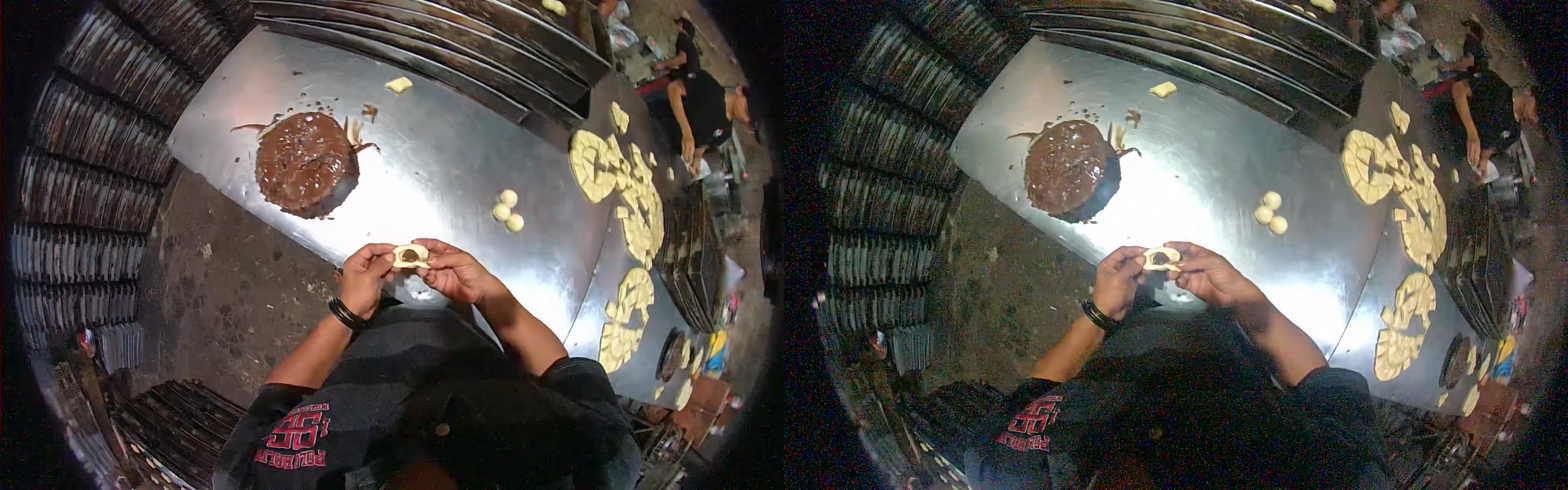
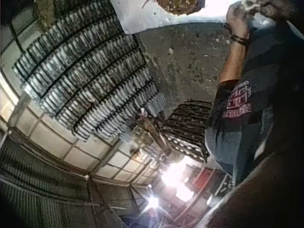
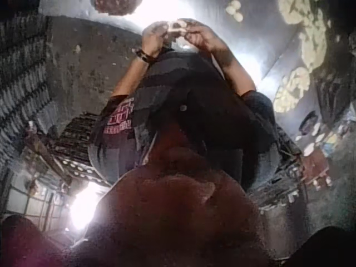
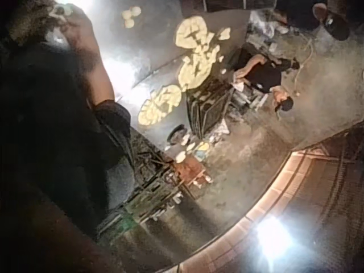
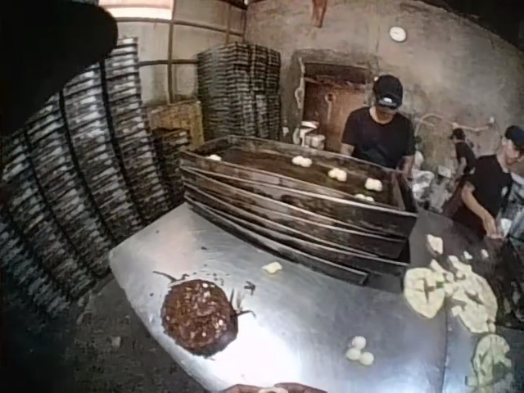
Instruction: The person repeatedly takes small pieces of dough, scoops a dark filling from a pile on the table, and wraps the dough around the filling to form small balls. The finished pastries are placed onto metal baking trays. Other workers are visible in the background performing similar tasks.
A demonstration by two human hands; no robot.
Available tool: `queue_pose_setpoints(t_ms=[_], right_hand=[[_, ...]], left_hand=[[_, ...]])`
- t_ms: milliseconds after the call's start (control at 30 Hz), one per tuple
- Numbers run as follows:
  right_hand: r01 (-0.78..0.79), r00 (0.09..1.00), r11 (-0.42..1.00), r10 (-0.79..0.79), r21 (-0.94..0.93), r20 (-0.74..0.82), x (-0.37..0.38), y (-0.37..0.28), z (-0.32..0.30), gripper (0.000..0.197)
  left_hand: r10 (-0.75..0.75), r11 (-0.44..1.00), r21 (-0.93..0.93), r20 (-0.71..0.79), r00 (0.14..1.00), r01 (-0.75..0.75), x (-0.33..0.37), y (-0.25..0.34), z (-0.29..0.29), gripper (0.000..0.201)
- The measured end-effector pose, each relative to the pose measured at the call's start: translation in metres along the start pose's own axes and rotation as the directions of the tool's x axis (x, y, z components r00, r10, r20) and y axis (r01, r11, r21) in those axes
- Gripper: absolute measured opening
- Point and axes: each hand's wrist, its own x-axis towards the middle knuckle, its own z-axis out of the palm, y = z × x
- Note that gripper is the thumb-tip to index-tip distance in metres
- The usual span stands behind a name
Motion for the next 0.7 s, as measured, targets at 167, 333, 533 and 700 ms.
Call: queue_pose_setpoints(t_ms=[167,333,533,700], right_hand=[[0.129,0.938,0.767,-0.300,-0.629,-0.173,-0.029,-0.008,0.005,0.031],[0.391,0.701,-0.225,-0.556,-0.893,0.447,-0.010,-0.005,0.049,0.025],[0.448,0.604,0.211,-0.788,-0.869,0.120,0.005,0.013,0.053,0.015],[-0.036,0.358,-0.377,-0.869,-0.926,0.340,-0.031,0.015,0.005,0.021]], left_hand=[[0.061,0.921,0.385,0.010,0.998,-0.061,-0.019,-0.010,0.013,0.020],[0.426,0.590,0.610,0.320,0.846,-0.529,-0.026,0.018,0.023,0.027],[0.486,0.641,0.373,0.478,0.731,-0.670,-0.006,0.034,0.019,0.046],[-0.152,0.988,0.090,0.692,0.706,0.125,0.009,0.028,0.014,0.056]])
